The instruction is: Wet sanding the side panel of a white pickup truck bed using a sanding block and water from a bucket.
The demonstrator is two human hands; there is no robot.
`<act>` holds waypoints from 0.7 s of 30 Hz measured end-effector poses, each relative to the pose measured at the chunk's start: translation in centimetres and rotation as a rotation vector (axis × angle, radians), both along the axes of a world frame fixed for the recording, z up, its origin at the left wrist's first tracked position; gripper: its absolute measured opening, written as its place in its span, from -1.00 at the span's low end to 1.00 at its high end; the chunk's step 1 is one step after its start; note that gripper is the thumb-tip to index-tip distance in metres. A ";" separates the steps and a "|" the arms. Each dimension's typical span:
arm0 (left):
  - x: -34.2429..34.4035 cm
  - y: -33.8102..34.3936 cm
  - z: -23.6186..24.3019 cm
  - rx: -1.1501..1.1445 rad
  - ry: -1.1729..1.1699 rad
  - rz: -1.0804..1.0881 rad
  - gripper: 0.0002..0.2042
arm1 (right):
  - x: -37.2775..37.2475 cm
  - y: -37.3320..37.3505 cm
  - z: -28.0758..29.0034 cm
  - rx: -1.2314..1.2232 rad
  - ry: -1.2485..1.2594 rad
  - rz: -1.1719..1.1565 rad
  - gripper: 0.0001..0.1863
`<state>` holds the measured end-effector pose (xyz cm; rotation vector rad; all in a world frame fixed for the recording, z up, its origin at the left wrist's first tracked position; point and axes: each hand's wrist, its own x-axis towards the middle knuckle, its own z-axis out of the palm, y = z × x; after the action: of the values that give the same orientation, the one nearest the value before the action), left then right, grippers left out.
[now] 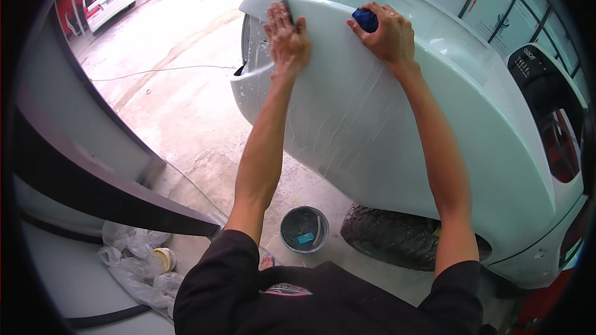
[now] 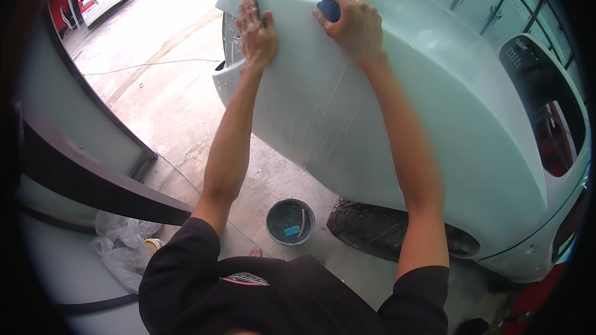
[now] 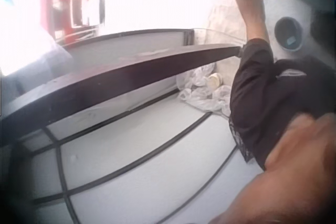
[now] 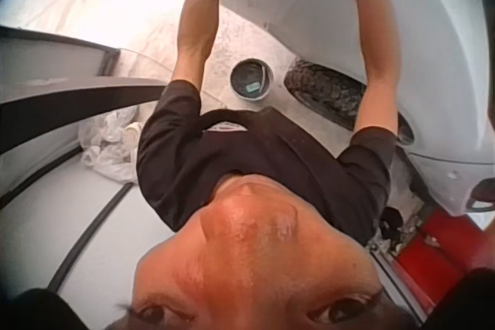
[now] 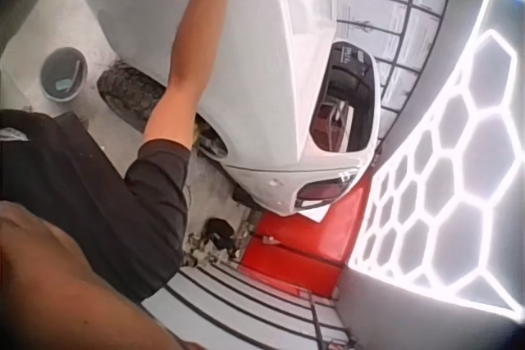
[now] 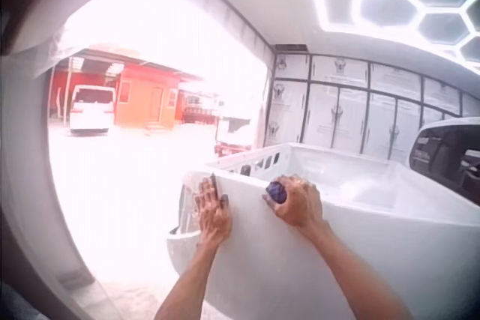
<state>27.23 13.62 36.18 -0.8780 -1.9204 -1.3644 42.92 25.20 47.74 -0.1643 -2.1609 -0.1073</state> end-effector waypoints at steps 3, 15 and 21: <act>0.8 0.6 -0.9 -0.025 0.176 -0.011 -0.26 | -0.4 0.4 0.4 0.020 0.010 -0.090 -0.62; -2.9 -2.3 2.1 0.032 0.156 0.036 -0.52 | -0.8 -1.0 1.2 -0.033 -0.022 -0.169 -0.56; 3.5 2.3 -2.1 0.011 0.336 0.062 -0.52 | -0.7 0.1 0.5 -0.059 -0.043 -0.190 -0.55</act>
<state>30.72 15.90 34.09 -0.9655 -1.6665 -1.1100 42.26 25.31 48.24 -0.4050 -2.1888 -0.1577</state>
